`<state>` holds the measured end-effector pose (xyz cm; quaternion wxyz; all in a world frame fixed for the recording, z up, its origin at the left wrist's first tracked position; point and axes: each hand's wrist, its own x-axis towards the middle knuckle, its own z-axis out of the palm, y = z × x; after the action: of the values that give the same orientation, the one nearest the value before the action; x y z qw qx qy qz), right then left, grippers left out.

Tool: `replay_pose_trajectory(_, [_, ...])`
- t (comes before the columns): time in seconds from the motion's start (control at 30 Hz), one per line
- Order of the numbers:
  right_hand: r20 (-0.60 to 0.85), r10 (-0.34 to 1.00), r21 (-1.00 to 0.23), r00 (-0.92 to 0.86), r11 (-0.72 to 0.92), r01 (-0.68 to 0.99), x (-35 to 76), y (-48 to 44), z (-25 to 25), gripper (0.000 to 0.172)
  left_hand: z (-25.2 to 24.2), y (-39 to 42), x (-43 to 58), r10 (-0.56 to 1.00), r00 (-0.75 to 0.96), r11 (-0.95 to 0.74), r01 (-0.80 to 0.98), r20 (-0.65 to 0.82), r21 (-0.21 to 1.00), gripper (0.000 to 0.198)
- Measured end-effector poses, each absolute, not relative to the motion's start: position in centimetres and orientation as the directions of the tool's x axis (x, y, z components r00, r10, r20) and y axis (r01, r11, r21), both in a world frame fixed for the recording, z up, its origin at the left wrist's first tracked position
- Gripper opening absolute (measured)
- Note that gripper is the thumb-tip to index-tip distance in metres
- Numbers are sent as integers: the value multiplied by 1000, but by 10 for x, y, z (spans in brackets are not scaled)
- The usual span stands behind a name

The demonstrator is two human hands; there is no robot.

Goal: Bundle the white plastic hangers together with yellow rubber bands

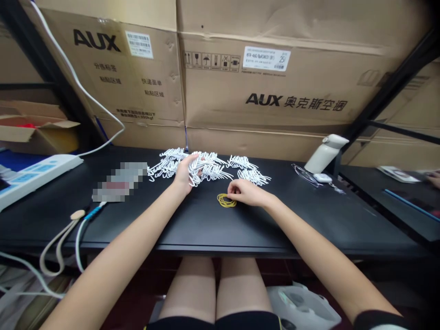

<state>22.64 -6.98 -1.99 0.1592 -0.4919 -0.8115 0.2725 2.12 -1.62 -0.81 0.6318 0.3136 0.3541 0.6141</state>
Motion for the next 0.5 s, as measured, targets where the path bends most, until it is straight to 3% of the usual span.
replay_pose_trajectory(0.33, [-10,885,-624,-466,359,694,227,-69,-21,11,-9,-16,21,999,-1,40,-556,-48,830,9])
replay_pose_trajectory(0.5, [-11,877,-574,-481,388,721,223,-73,-20,6,-9,-16,21,998,-11,47,-548,-63,835,11])
